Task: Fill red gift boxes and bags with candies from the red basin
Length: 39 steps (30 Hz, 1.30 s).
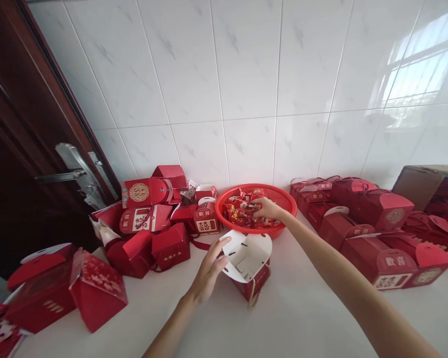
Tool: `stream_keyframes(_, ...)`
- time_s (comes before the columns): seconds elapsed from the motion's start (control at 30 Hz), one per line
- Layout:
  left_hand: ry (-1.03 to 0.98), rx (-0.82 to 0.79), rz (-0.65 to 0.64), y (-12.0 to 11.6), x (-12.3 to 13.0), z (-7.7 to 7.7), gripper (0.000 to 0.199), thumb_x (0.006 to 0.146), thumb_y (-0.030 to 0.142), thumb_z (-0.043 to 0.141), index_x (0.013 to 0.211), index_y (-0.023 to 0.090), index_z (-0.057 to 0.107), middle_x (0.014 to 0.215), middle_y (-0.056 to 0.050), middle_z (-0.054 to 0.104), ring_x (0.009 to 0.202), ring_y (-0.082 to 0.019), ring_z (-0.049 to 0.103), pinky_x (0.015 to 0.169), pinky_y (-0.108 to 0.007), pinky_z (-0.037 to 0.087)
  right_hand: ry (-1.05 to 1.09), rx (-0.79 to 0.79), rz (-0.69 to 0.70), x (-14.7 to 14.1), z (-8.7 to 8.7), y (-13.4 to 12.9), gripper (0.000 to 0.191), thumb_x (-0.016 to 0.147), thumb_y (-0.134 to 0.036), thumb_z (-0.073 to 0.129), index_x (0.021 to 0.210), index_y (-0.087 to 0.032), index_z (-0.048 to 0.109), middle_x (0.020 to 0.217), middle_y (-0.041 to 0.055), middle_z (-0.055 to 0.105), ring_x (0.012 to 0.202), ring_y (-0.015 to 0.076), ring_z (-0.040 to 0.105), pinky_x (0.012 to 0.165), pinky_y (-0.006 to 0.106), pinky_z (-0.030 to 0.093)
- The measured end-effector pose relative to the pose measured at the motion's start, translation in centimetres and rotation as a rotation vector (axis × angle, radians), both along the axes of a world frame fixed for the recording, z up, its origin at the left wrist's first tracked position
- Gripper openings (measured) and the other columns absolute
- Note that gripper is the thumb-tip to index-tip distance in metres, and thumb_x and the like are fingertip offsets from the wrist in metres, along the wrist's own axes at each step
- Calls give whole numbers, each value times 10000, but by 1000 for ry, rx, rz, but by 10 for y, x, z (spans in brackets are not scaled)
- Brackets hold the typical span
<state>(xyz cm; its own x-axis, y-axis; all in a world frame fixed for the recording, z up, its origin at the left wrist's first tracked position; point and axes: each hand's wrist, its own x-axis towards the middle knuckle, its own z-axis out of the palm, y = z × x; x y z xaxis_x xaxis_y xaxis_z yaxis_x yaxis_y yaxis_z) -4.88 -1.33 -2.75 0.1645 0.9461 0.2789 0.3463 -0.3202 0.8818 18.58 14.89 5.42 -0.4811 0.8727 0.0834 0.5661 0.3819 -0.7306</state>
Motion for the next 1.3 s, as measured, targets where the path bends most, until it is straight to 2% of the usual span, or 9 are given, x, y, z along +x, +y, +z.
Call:
stream_keyframes(0.1,-44,44,42,3,4,11,560,926,557,462,1359,230,598,1582,-91,405,1493,-317,296,1216,-452,257,188,-57,-11,6,-2,-4,348,730,-211,740,1074,-155,741,947,45,757,838,207,695,737,289,566)
stream_keyframes(0.27,-158,152,135,22,16,39,409,909,485,538,1148,199,705,1383,-119,596,1339,-312,505,1112,-436,410,407,-179,-42,16,-8,-9,314,706,-299,813,965,-133,754,925,79,767,799,204,710,674,274,591)
stream_keyframes(0.4,-115,189,116,58,33,66,305,840,387,643,1068,201,724,1192,-99,691,1155,-275,624,1040,-414,465,513,-258,-53,17,-11,-9,312,705,-317,814,946,-133,742,889,79,764,731,182,706,561,234,569)
stream_keyframes(0.53,-119,89,76,104,54,82,393,731,310,758,1112,218,725,1269,-100,673,1103,-262,644,998,-409,491,522,-313,-19,15,-8,-13,332,641,-298,848,917,-146,741,757,25,728,578,131,638,421,190,490)
stream_keyframes(0.67,-151,28,-3,134,66,80,377,650,305,838,1006,200,770,1106,-103,748,1080,-291,662,966,-416,509,508,-329,10,13,-5,-16,340,574,-256,871,863,-149,728,711,-2,695,548,109,598,389,167,454)
stream_keyframes(0.77,-219,13,3,142,65,71,345,681,418,823,917,173,770,1028,-97,759,1062,-288,659,976,-415,500,525,-312,-13,13,-7,-14,335,571,-297,866,816,-150,692,657,-21,641,509,93,552,375,169,442)
stream_keyframes(0.9,-337,-28,48,147,55,61,453,758,562,729,988,172,727,1025,-81,724,977,-244,656,850,-380,552,577,-305,-11,13,-12,-10,371,550,-352,866,797,-160,669,714,-23,611,565,85,545,392,158,461)
stream_keyframes(1.07,-407,-118,49,150,50,55,452,750,461,792,1087,175,697,1168,-119,679,923,-206,651,784,-349,564,633,-324,-36,12,-15,-8,422,538,-423,869,793,-169,649,686,-38,574,523,73,500,365,168,454)
stream_keyframes(1.3,-448,-135,31,146,52,60,498,661,469,848,1014,156,689,1019,-72,681,810,-158,633,730,-299,544,665,-311,-70,12,-16,-5,434,548,-447,867,801,-168,650,695,-36,592,504,72,520,354,169,455)
